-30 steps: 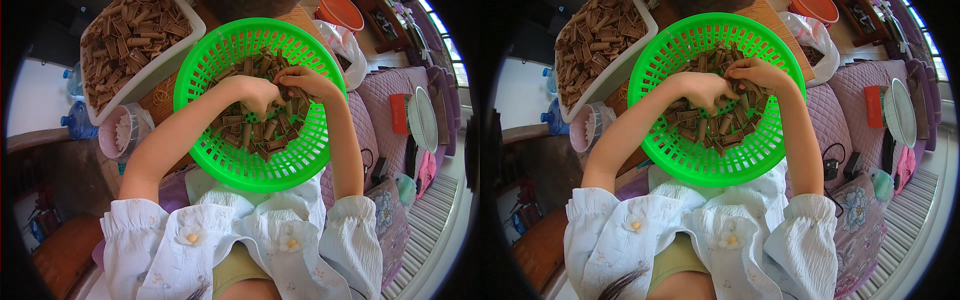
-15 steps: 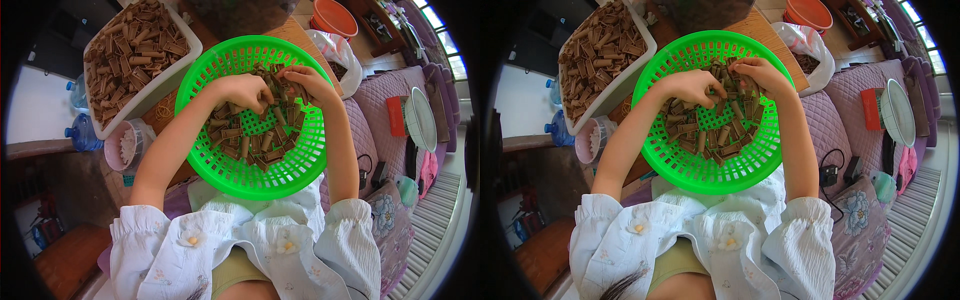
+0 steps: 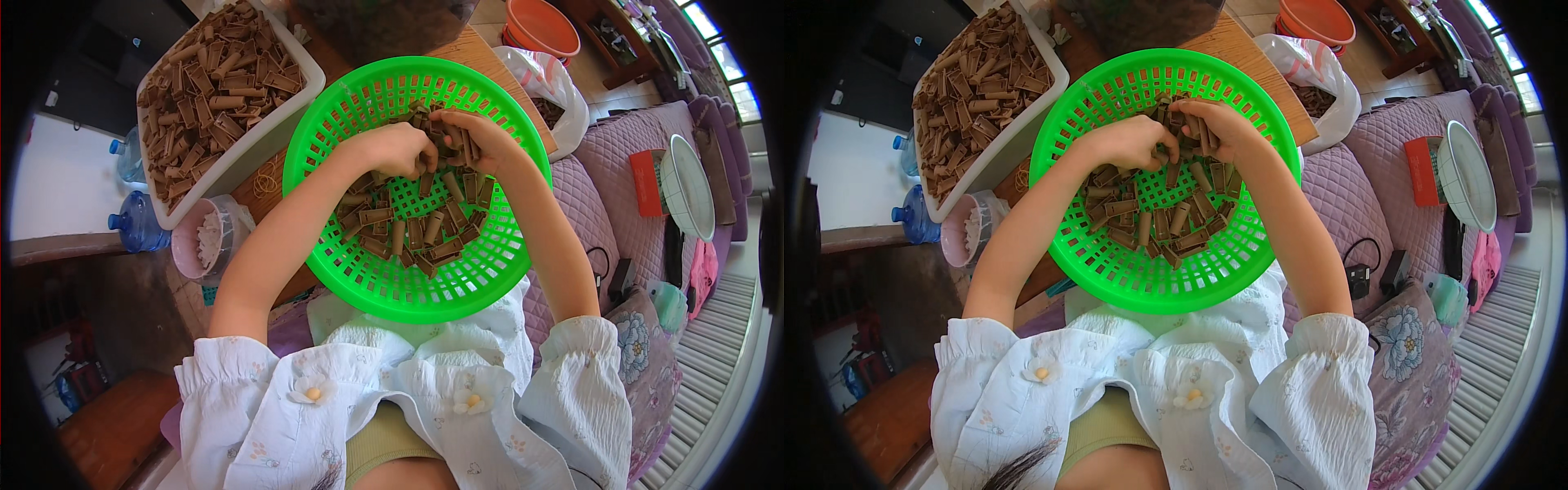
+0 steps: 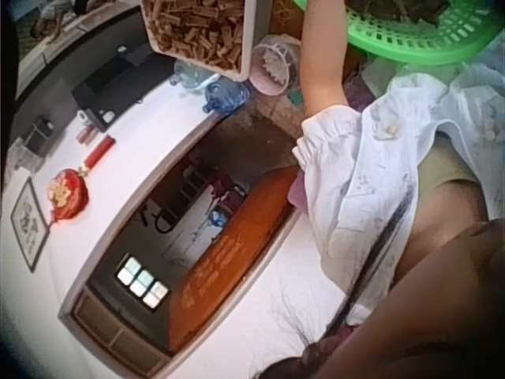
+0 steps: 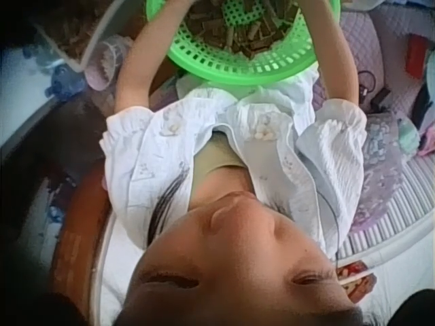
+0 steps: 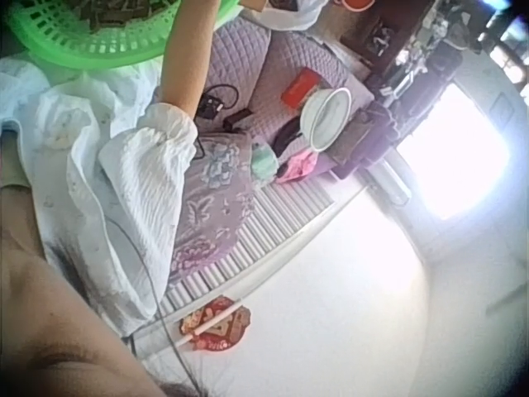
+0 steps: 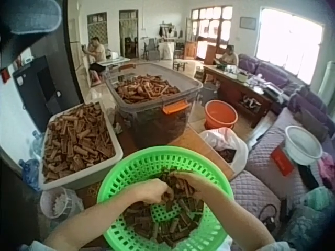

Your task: The person sorts small rectangular brown pieces by hand, transferring them from plastic bins into a green basket.

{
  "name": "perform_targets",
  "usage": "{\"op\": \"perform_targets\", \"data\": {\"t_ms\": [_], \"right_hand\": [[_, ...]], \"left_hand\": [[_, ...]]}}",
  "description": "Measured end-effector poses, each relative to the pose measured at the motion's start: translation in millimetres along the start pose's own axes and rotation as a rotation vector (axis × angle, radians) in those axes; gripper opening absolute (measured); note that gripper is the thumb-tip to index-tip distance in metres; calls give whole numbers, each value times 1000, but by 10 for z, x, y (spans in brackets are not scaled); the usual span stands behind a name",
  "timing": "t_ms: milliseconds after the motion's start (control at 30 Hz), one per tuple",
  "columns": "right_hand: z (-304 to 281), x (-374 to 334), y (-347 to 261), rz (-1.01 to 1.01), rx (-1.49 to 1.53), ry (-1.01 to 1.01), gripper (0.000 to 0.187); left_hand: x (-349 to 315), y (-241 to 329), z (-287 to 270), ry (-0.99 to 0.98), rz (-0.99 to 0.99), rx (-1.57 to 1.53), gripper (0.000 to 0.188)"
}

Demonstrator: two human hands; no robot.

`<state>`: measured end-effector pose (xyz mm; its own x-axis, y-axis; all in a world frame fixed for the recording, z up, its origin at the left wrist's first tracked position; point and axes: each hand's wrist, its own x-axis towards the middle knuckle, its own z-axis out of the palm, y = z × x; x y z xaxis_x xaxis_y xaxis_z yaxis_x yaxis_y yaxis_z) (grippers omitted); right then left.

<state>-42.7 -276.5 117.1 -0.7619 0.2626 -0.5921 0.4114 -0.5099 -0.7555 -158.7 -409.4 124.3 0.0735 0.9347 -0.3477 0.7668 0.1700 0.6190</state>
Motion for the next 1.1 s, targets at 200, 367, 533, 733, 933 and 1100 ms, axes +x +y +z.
{"op": "perform_targets", "data": {"t_ms": [200,367,533,733,933,1100], "right_hand": [[14,-17,22,-2,133,55,15],[-20,-90,-29,-3,178,98,20],[-91,57,10,-96,142,134,15],[-24,66,15,-31,247,175,8],[61,33,27,-53,342,118,7],[89,19,44,-90,366,52,7]], "left_hand": [[35,51,82,-47,25,20,27],[27,85,49,-15,-49,30,25],[70,19,97,62,-64,25,20],[138,-39,124,159,-6,42,18],[190,-101,104,104,84,-116,21],[244,-186,123,81,51,-326,22]]}}
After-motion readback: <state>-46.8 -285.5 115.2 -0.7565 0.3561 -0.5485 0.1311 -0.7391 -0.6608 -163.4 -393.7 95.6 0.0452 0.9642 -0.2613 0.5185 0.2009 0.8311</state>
